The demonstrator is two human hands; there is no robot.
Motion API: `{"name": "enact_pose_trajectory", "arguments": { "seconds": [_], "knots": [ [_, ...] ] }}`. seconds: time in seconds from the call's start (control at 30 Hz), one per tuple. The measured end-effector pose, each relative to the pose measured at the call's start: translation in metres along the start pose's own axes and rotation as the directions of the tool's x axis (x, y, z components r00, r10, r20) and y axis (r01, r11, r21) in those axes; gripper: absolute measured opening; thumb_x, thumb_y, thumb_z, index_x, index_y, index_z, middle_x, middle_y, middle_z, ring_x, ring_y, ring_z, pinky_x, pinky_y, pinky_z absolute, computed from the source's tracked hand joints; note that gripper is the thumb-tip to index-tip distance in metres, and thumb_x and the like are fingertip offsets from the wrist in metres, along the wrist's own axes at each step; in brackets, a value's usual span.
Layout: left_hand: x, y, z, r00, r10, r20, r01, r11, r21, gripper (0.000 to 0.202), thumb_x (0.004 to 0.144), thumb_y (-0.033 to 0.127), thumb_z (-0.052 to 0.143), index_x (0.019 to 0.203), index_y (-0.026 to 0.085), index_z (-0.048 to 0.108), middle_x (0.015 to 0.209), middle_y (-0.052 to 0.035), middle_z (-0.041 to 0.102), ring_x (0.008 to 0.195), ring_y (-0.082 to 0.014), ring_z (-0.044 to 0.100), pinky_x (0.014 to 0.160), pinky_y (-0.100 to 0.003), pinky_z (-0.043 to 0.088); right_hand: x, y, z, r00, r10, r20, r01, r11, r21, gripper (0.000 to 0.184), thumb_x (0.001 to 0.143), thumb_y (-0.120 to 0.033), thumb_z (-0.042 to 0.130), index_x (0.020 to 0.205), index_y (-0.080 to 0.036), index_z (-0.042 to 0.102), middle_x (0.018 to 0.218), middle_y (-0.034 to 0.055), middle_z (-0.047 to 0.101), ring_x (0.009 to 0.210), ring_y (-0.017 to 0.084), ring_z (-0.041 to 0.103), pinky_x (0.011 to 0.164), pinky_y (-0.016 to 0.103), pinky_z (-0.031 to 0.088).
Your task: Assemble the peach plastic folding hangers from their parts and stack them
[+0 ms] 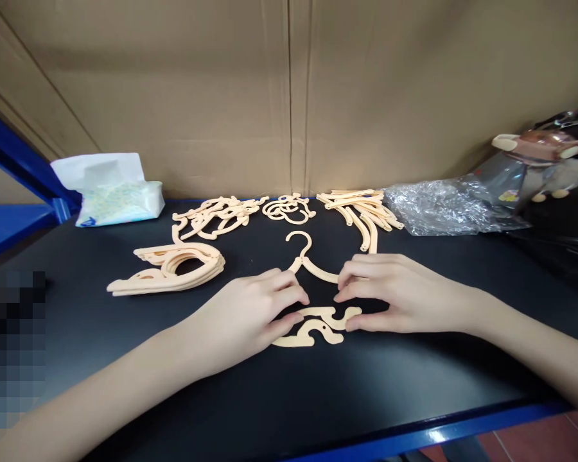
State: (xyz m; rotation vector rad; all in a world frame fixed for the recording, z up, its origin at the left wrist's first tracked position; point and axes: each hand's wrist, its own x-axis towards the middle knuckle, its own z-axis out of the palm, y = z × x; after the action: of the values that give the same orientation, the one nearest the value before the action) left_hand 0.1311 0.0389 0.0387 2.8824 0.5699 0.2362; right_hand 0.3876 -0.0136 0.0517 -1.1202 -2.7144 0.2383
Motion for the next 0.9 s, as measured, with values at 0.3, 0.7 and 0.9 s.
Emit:
{"name": "enact_pose_trajectory", "arguments": {
  "seconds": [0.3,0.7,0.9],
  "knots": [
    [0.001,0.011,0.006,1.000,-0.008,0.023,0.006,0.994,0.110,0.019,0.094,0.015,0.048,0.107,0.020,0.062,0.099,-0.0031,0.062,0.088,-0.0175,0.061,0.073,-0.028,0.050,-0.006,-0.001,-0.010,0.993,0.080,0.089,-0.083,0.996,0.029,0.007,0.089,-0.022,0.064,0.088,-0.023,0.070,0.084,-0.0007,0.064,0.083,0.015,0.060,0.072,0.028,0.043],
    [0.000,0.032,0.009,0.969,0.123,-0.212,-0.104,0.990,0.100,0.021,0.101,0.030,0.042,0.103,0.015,0.057,0.091,-0.0021,0.065,0.084,-0.0190,0.059,0.089,-0.039,0.039,0.001,-0.020,0.013,0.952,-0.024,-0.306,0.034,0.999,0.026,0.012,0.089,-0.021,0.061,0.078,-0.018,0.063,0.070,-0.0010,0.062,0.064,0.012,0.051,0.062,0.027,0.037],
    [0.000,0.032,0.010,0.957,0.171,-0.234,-0.124,0.971,0.202,0.029,0.101,0.033,0.042,0.079,0.018,0.053,0.073,0.0004,0.059,0.065,-0.0166,0.053,0.069,-0.033,0.037,0.001,-0.029,0.018,0.914,-0.087,-0.395,0.078,0.996,-0.039,0.023,0.096,-0.024,0.053,0.077,-0.017,0.062,0.071,0.0017,0.062,0.063,0.012,0.051,0.059,0.027,0.037]
  ]
}}
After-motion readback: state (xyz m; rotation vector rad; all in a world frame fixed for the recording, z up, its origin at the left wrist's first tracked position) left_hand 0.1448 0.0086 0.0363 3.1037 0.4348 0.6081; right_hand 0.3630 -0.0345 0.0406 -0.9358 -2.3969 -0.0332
